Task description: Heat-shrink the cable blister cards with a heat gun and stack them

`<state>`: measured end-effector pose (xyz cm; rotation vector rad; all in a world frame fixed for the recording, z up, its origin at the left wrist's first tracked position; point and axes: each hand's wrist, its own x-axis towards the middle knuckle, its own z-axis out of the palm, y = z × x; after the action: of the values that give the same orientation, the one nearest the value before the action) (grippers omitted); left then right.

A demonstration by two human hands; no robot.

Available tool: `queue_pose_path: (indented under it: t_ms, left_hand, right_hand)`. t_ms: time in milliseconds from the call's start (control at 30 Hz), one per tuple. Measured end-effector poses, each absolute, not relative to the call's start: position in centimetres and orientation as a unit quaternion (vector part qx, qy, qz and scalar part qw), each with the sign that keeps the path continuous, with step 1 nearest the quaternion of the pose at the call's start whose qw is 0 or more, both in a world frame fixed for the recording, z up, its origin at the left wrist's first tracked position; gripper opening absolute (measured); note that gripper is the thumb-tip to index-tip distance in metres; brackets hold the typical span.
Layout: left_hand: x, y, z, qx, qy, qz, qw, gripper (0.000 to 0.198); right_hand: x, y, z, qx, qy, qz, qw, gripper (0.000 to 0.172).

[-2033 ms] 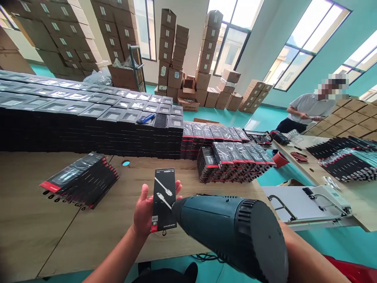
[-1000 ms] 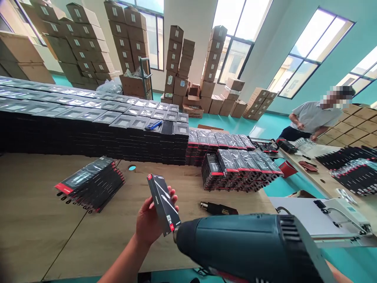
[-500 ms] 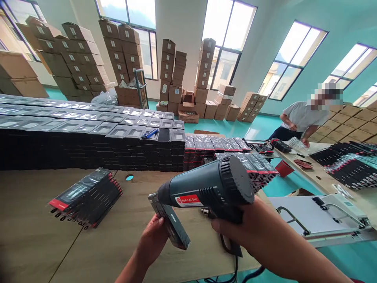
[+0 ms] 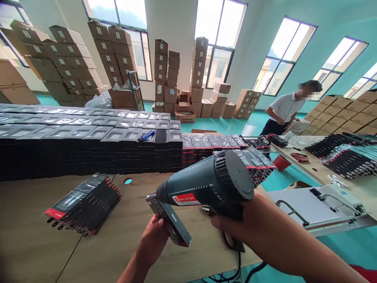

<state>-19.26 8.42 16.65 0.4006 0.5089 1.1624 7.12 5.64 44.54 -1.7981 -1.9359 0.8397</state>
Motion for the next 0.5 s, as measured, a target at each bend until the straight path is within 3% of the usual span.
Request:
queue_pose_path:
  t_ms: [367, 500]
  left_hand:
    - [-19.6, 9.0, 18.1, 0.175, 0.212, 0.545, 0.792, 0.029]
    - [-20.2, 9.5, 18.4, 0.167, 0.217, 0.557, 0.784, 0.024]
  right_hand:
    - [8.8, 2.6, 43.2, -0.728, -0.597, 0.3, 0.154, 0.045]
    - [10.1, 1.2, 42.5, -0.729, -0.593, 0.289, 0.183, 0.032]
